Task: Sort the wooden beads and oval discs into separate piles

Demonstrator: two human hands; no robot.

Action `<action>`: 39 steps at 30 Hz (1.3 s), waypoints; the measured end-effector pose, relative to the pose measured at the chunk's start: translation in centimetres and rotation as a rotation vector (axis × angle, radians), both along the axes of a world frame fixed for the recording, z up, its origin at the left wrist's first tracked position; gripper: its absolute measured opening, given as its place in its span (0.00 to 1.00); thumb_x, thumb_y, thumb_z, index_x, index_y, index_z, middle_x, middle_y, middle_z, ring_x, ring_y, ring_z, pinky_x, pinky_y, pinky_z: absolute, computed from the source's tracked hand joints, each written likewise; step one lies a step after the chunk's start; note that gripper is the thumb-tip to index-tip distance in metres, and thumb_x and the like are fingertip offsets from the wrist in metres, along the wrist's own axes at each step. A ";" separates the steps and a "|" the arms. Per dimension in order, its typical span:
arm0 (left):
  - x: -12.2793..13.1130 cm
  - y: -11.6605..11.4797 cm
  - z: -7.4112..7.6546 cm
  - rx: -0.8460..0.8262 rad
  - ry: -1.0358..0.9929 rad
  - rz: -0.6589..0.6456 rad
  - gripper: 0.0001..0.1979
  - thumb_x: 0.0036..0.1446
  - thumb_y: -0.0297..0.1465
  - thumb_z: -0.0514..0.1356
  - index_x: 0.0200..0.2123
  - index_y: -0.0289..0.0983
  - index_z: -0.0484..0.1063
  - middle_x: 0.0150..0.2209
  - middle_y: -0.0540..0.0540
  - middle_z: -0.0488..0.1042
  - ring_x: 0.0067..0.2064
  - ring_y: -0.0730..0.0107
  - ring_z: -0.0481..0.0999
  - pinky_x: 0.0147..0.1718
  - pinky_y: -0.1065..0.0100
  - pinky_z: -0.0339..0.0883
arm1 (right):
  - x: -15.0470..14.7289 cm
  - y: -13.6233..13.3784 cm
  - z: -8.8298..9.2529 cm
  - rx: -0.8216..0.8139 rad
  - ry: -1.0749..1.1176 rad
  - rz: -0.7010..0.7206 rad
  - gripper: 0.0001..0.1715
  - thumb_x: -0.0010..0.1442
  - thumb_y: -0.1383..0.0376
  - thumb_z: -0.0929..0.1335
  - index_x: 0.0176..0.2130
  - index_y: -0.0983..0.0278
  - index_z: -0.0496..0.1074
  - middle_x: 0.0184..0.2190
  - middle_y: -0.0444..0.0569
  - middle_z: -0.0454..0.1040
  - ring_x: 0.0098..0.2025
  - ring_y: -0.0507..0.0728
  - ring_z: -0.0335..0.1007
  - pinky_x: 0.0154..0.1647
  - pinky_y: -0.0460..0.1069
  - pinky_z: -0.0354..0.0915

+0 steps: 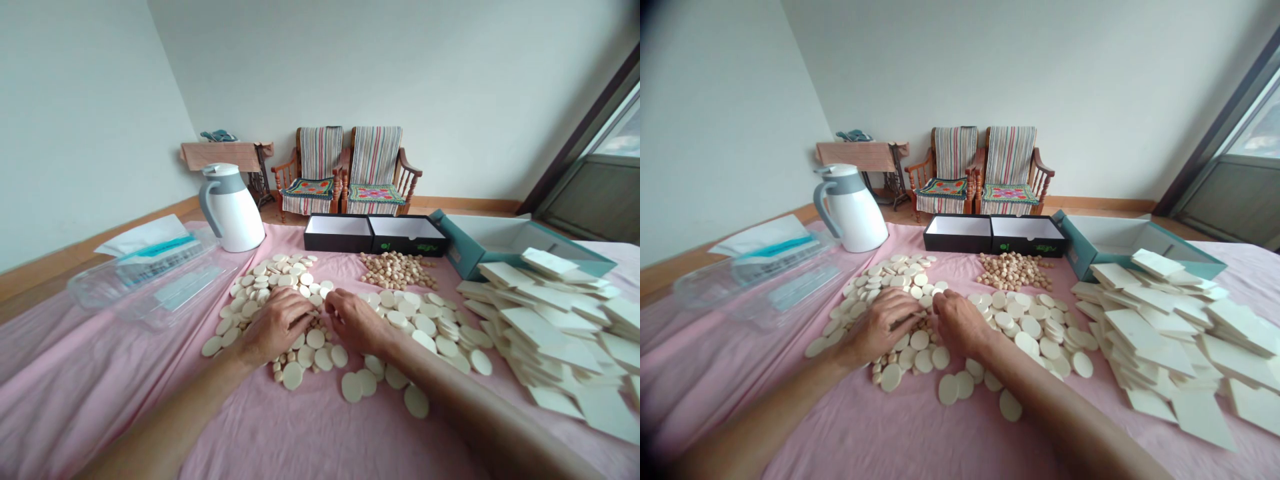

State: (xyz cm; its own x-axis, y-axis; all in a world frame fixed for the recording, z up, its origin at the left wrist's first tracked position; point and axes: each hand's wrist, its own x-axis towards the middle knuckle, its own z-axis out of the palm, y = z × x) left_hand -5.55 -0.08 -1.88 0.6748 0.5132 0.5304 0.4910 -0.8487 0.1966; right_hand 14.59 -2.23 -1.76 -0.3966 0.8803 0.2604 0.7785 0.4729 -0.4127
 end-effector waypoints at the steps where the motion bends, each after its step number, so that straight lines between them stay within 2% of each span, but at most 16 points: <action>1: 0.0 0.0 -0.1 -0.002 -0.016 0.008 0.06 0.59 0.28 0.56 0.37 0.37 0.73 0.34 0.45 0.75 0.41 0.65 0.72 0.45 0.60 0.64 | 0.8 0.4 0.3 0.022 0.018 -0.031 0.11 0.52 0.76 0.61 0.35 0.66 0.66 0.32 0.48 0.69 0.30 0.50 0.64 0.31 0.44 0.56; 4: 0.0 0.0 -0.2 -0.004 -0.056 0.019 0.07 0.59 0.28 0.56 0.38 0.37 0.73 0.34 0.45 0.75 0.41 0.65 0.72 0.45 0.60 0.64 | 3.8 1.9 1.1 0.110 0.042 -0.187 0.12 0.47 0.79 0.62 0.31 0.67 0.67 0.30 0.48 0.67 0.29 0.51 0.63 0.31 0.45 0.57; 6: 0.0 0.0 -0.2 0.000 -0.074 0.028 0.07 0.59 0.28 0.55 0.38 0.37 0.73 0.34 0.45 0.75 0.40 0.65 0.71 0.44 0.60 0.64 | 5.6 2.8 1.5 0.188 0.071 -0.338 0.14 0.48 0.78 0.62 0.34 0.67 0.69 0.32 0.50 0.68 0.30 0.52 0.63 0.32 0.45 0.58; 8: 0.1 0.0 -0.1 0.005 -0.095 0.055 0.07 0.59 0.28 0.55 0.37 0.37 0.73 0.34 0.45 0.75 0.40 0.65 0.71 0.44 0.60 0.64 | 6.4 3.2 1.7 0.231 0.107 -0.416 0.16 0.49 0.77 0.62 0.37 0.67 0.71 0.34 0.51 0.68 0.30 0.52 0.64 0.33 0.46 0.59; 10: 0.0 0.0 0.1 0.016 -0.124 0.115 0.06 0.59 0.28 0.55 0.36 0.37 0.72 0.34 0.45 0.75 0.40 0.66 0.71 0.44 0.61 0.64 | 6.1 3.0 1.7 0.203 0.134 -0.344 0.15 0.50 0.76 0.62 0.37 0.67 0.71 0.33 0.50 0.69 0.30 0.51 0.65 0.33 0.45 0.59; 14: -0.3 0.2 0.2 0.054 -0.156 0.292 0.06 0.58 0.29 0.55 0.33 0.37 0.71 0.32 0.46 0.74 0.39 0.64 0.71 0.42 0.61 0.64 | 2.9 1.1 1.6 0.021 0.142 0.033 0.14 0.50 0.77 0.63 0.35 0.66 0.72 0.31 0.47 0.72 0.31 0.50 0.66 0.34 0.44 0.60; 17: -0.7 0.3 0.2 0.066 -0.145 0.397 0.05 0.57 0.30 0.56 0.32 0.37 0.71 0.32 0.47 0.75 0.39 0.63 0.71 0.43 0.61 0.63 | 0.7 -0.3 1.3 -0.078 0.106 0.187 0.15 0.50 0.79 0.63 0.36 0.66 0.72 0.34 0.48 0.72 0.34 0.51 0.67 0.36 0.44 0.60; 23: -1.1 0.4 0.2 0.056 -0.142 0.464 0.04 0.54 0.27 0.57 0.34 0.38 0.71 0.35 0.47 0.75 0.41 0.61 0.72 0.44 0.61 0.63 | -0.7 -0.8 0.2 -0.105 0.004 0.144 0.14 0.51 0.78 0.62 0.36 0.66 0.69 0.36 0.49 0.70 0.36 0.51 0.65 0.35 0.44 0.57; 28: -0.9 0.3 0.4 0.052 -0.153 0.479 0.06 0.55 0.27 0.56 0.37 0.37 0.71 0.35 0.47 0.75 0.40 0.62 0.72 0.43 0.60 0.63 | -0.8 -0.8 -0.1 -0.078 -0.005 0.129 0.11 0.49 0.77 0.62 0.33 0.65 0.67 0.33 0.47 0.69 0.31 0.49 0.61 0.31 0.44 0.54; 31: -0.9 0.4 0.3 0.050 -0.184 0.490 0.12 0.55 0.27 0.56 0.44 0.37 0.70 0.33 0.47 0.74 0.38 0.62 0.72 0.43 0.60 0.64 | 0.3 -0.1 0.1 -0.027 0.017 0.053 0.12 0.49 0.78 0.61 0.32 0.65 0.66 0.31 0.46 0.68 0.29 0.49 0.61 0.31 0.44 0.55; 34: -1.1 0.5 0.1 0.048 -0.206 0.481 0.13 0.56 0.26 0.55 0.45 0.38 0.69 0.35 0.47 0.74 0.41 0.62 0.71 0.45 0.60 0.65 | 2.7 1.3 0.7 0.097 0.015 -0.170 0.15 0.48 0.79 0.60 0.34 0.66 0.68 0.32 0.48 0.68 0.30 0.50 0.62 0.33 0.45 0.56; 36: -1.2 0.6 0.0 0.042 -0.213 0.468 0.12 0.56 0.26 0.55 0.44 0.37 0.69 0.39 0.45 0.73 0.44 0.62 0.71 0.46 0.60 0.64 | 4.3 2.1 1.1 0.190 0.021 -0.332 0.17 0.49 0.78 0.60 0.38 0.67 0.70 0.36 0.51 0.68 0.31 0.51 0.63 0.34 0.46 0.57; 38: -1.2 0.7 -0.1 0.032 -0.213 0.455 0.12 0.56 0.26 0.54 0.44 0.37 0.69 0.41 0.45 0.72 0.45 0.62 0.70 0.47 0.60 0.64 | 5.1 2.5 1.6 0.234 0.038 -0.382 0.18 0.51 0.77 0.60 0.40 0.67 0.71 0.39 0.53 0.69 0.33 0.52 0.64 0.35 0.46 0.58; 39: -1.2 0.7 -0.1 0.029 -0.211 0.448 0.11 0.56 0.26 0.54 0.44 0.37 0.70 0.41 0.45 0.72 0.46 0.61 0.70 0.47 0.60 0.64 | 5.1 2.4 1.8 0.221 0.043 -0.348 0.17 0.51 0.76 0.61 0.39 0.66 0.71 0.38 0.52 0.69 0.33 0.53 0.65 0.35 0.46 0.59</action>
State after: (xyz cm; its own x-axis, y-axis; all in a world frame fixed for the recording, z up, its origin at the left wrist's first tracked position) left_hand -6.78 0.61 -2.02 0.2675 0.7117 0.6495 0.7610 -0.5695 0.3106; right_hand 19.69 0.13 0.02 -0.0702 0.8811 0.4677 0.8916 0.2656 -0.3666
